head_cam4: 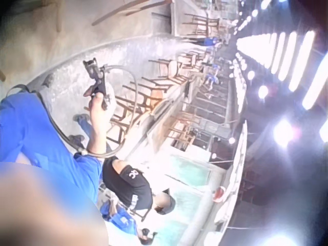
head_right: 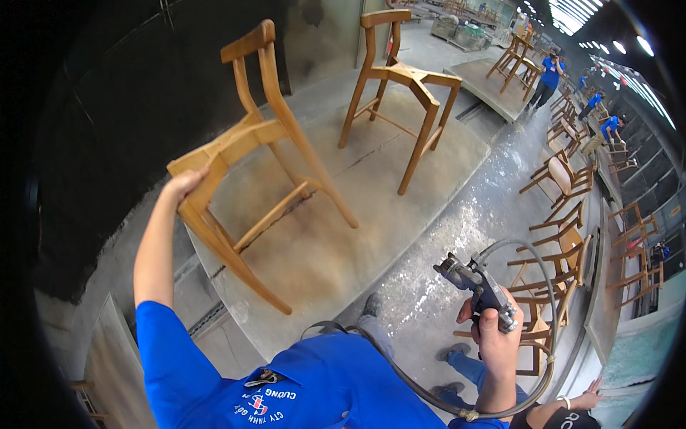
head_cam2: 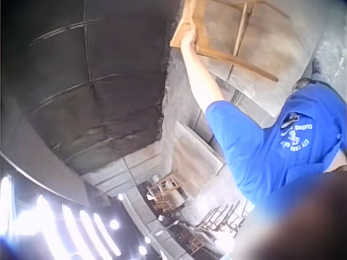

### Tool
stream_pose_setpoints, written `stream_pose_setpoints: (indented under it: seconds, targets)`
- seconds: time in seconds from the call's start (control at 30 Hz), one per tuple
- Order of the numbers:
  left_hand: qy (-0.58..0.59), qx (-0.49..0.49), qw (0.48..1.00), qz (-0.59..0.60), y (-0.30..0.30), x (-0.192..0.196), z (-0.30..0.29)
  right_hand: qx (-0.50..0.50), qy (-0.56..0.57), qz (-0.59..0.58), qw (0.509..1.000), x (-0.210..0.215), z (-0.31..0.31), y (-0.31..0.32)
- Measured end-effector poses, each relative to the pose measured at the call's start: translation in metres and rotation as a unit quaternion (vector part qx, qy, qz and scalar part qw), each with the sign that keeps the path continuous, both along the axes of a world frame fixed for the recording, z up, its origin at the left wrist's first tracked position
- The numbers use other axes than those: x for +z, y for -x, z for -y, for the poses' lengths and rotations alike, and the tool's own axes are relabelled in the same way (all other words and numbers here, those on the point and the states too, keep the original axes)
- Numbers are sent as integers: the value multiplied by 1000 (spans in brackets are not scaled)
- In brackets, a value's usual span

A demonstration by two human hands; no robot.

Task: The person sprays a wooden chair with a spray gun, then rotates the chair to spray different sides. They repeat this process on multiple chairs, moving them into position and applying the spray evenly.

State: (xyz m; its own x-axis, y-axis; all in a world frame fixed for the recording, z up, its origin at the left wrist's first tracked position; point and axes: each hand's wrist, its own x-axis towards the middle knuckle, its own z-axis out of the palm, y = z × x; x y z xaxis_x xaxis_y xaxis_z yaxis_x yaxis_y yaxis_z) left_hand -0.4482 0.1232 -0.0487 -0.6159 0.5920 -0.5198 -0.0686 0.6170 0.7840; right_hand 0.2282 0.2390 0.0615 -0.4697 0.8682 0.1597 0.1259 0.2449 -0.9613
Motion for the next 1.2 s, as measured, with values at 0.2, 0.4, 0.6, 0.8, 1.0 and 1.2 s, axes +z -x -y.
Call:
stream_pose_setpoints:
  seconds: [0.2, 0.4, 0.6, 0.8, 1.0, 1.2]
  targets:
    - [173, -63, 913, -364, 51, 29, -20, -100, 73, 126, 984, -24, -12, -8]
    - [214, -52, 888, -404, 71, 31, 2, -165, 98, 127, 973, -36, -33, -23]
    - [186, -4, 911, -368, 86, 25, 1, -121, 92, 177, 972, -36, -98, -25]
    - [237, 7, 918, -317, 88, 35, 1, -44, 135, 245, 959, -66, -221, -24]
    - [274, 63, 907, -313, 59, 49, -11, -13, 240, 108, 965, -82, -307, -38]
    - [272, 135, 916, -264, 30, 51, -18, 73, 289, -24, 954, -75, -369, -29]
